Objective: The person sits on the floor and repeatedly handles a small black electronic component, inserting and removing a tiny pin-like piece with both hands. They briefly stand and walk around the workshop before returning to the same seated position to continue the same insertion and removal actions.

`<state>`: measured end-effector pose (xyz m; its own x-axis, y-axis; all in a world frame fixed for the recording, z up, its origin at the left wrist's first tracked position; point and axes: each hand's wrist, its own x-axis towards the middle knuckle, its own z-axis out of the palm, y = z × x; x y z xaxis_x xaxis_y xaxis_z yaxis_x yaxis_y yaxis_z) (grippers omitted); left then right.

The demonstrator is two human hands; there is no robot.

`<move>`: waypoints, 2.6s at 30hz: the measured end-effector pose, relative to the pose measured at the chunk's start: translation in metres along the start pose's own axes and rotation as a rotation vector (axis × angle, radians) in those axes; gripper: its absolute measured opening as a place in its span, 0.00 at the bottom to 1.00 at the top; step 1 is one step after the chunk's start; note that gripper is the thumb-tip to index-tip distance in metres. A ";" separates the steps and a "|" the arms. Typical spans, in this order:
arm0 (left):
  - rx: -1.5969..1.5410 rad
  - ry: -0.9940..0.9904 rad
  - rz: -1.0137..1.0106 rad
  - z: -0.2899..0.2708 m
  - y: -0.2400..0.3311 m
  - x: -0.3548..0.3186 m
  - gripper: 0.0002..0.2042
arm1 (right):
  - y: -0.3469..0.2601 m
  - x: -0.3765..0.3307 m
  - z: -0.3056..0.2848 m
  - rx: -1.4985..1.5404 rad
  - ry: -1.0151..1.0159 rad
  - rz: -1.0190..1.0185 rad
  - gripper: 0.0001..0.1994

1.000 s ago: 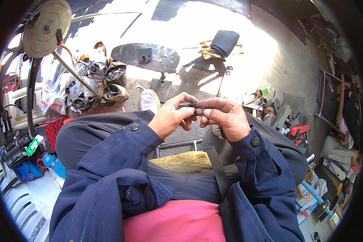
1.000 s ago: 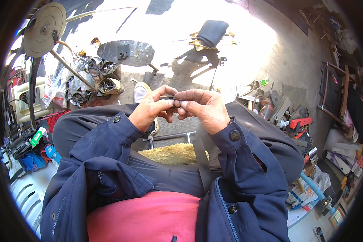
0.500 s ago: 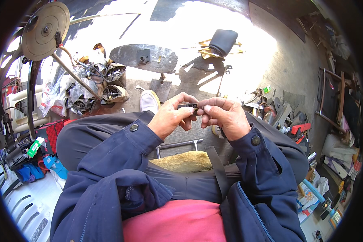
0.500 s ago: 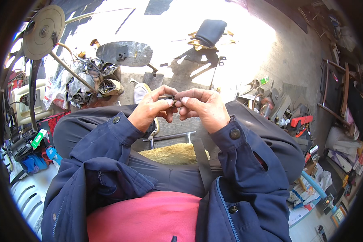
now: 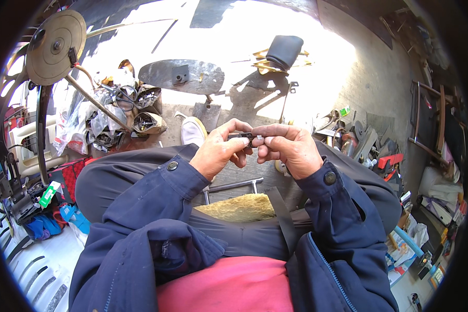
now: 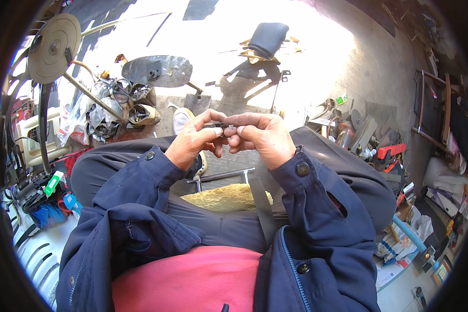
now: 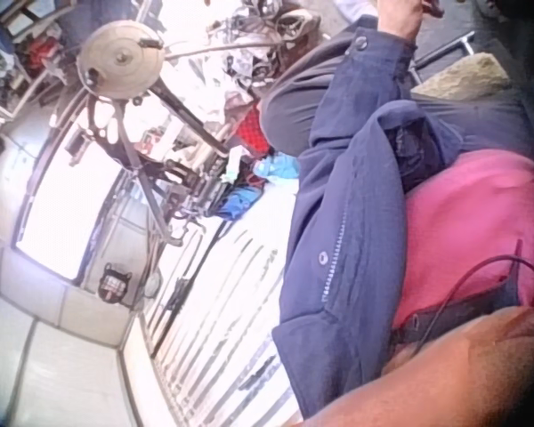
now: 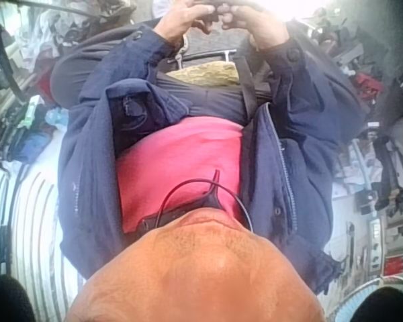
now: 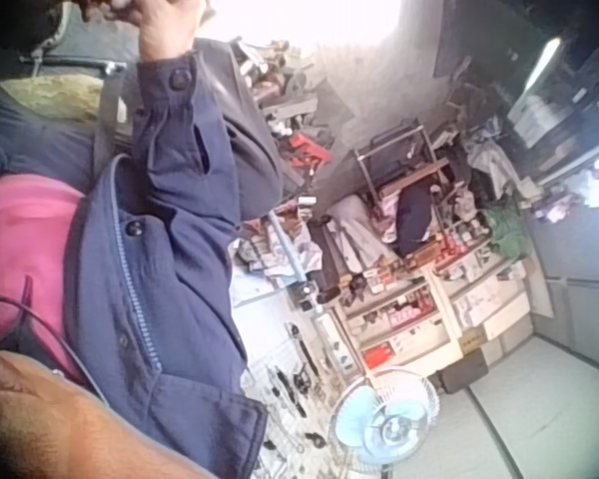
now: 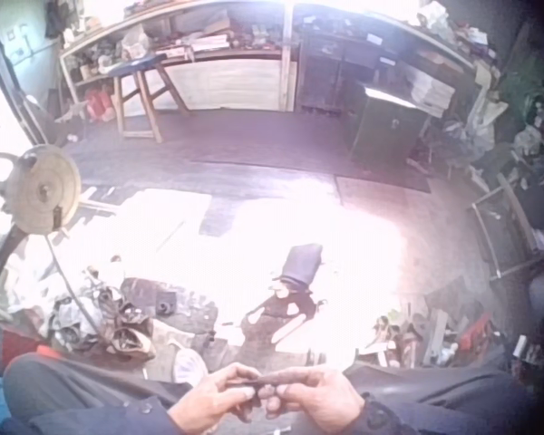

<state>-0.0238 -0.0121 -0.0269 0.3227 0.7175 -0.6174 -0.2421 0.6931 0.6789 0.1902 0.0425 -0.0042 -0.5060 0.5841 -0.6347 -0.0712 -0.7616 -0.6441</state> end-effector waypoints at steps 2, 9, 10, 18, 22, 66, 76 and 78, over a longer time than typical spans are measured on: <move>-0.017 0.010 0.008 0.001 0.000 0.000 0.15 | 0.000 -0.001 0.000 0.005 0.002 -0.004 0.14; -0.038 0.027 0.030 0.002 -0.003 0.002 0.15 | -0.001 0.000 0.000 0.020 -0.008 0.017 0.15; -0.036 0.025 0.029 0.001 -0.003 0.002 0.15 | -0.001 0.001 0.000 0.017 -0.008 0.017 0.15; -0.016 -0.019 0.014 -0.003 -0.004 0.001 0.15 | 0.000 0.000 0.002 -0.016 0.010 0.007 0.13; -0.041 -0.032 0.021 -0.003 -0.003 0.001 0.15 | 0.000 0.000 0.000 -0.015 0.006 -0.013 0.12; -0.209 -0.042 -0.004 -0.001 -0.001 0.000 0.16 | 0.005 0.002 -0.006 -0.033 0.073 -0.065 0.07; -0.144 -0.019 -0.017 0.000 -0.001 0.000 0.17 | 0.007 0.003 -0.005 -0.079 0.089 -0.082 0.12; -0.147 -0.020 -0.021 0.000 -0.001 0.000 0.17 | 0.007 0.004 -0.005 -0.084 0.085 -0.087 0.13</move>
<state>-0.0239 -0.0127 -0.0278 0.3467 0.7022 -0.6219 -0.3661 0.7117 0.5995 0.1922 0.0408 -0.0137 -0.4257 0.6715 -0.6065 -0.0378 -0.6829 -0.7295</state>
